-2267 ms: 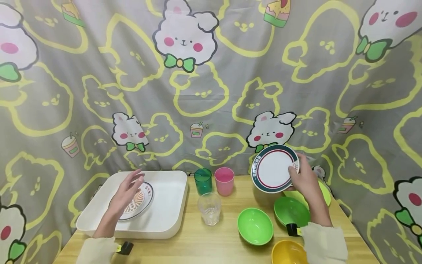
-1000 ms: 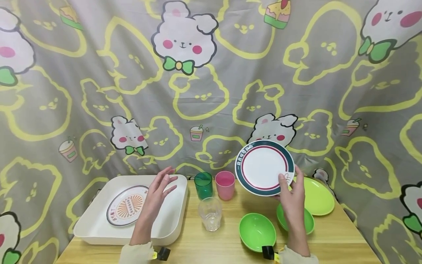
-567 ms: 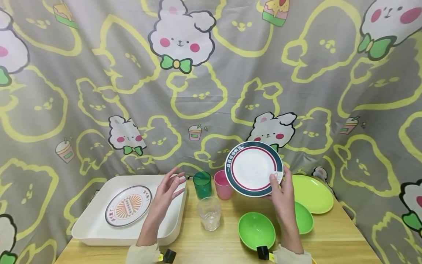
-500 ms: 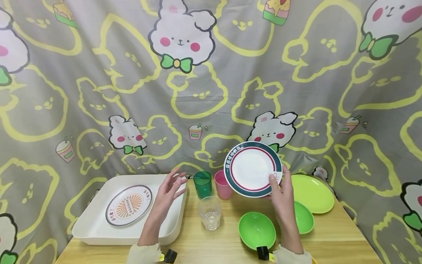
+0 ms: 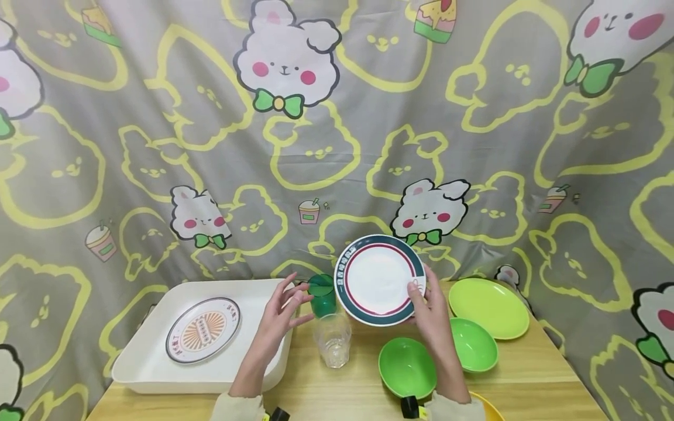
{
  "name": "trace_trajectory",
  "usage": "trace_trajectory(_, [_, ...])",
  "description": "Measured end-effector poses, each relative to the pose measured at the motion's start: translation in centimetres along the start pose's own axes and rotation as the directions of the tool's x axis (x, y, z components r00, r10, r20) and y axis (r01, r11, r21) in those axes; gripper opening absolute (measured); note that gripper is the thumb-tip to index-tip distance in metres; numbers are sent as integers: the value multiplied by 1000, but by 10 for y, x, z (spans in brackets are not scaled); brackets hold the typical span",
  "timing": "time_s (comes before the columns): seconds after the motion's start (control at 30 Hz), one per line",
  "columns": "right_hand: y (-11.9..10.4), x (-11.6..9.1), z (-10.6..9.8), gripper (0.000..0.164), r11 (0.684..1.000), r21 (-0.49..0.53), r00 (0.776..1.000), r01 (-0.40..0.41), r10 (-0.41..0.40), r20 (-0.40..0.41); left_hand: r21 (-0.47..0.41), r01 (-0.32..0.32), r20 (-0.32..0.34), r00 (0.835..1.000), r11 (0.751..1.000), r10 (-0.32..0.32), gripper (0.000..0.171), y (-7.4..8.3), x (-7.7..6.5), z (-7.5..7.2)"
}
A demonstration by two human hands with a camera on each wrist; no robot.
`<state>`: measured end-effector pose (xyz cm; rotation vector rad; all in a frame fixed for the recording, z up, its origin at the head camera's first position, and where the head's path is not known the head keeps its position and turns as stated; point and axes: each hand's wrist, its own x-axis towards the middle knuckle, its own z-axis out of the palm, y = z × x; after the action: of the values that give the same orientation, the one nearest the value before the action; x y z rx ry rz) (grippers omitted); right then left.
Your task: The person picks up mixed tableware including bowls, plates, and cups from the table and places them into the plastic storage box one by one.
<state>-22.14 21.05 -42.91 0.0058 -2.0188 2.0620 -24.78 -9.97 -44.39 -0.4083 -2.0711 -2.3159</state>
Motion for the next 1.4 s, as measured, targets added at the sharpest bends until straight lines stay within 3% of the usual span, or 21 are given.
trace_trajectory(0.33, [6, -3, 15, 57, 998, -40, 995, -40, 43, 94, -62, 44, 57, 998, 997, -41, 60, -4, 0, 12])
trace_trajectory(0.73, [11, -5, 30, 55, 997, -46, 984, -63, 70, 166, 45, 57, 44, 997, 997, -59, 56, -2, -3, 15])
trace_trajectory(1.17, [9, -6, 40, 56, 993, -53, 977, -105, 113, 179, 62, 76, 26, 997, 995, -78, 58, -1, -5, 14])
trace_trajectory(1.4, [16, -5, 44, 55, 988, -133, 985, -80, 99, 144, 64, 89, 11, 996, 994, -89, 58, -2, -6, 11])
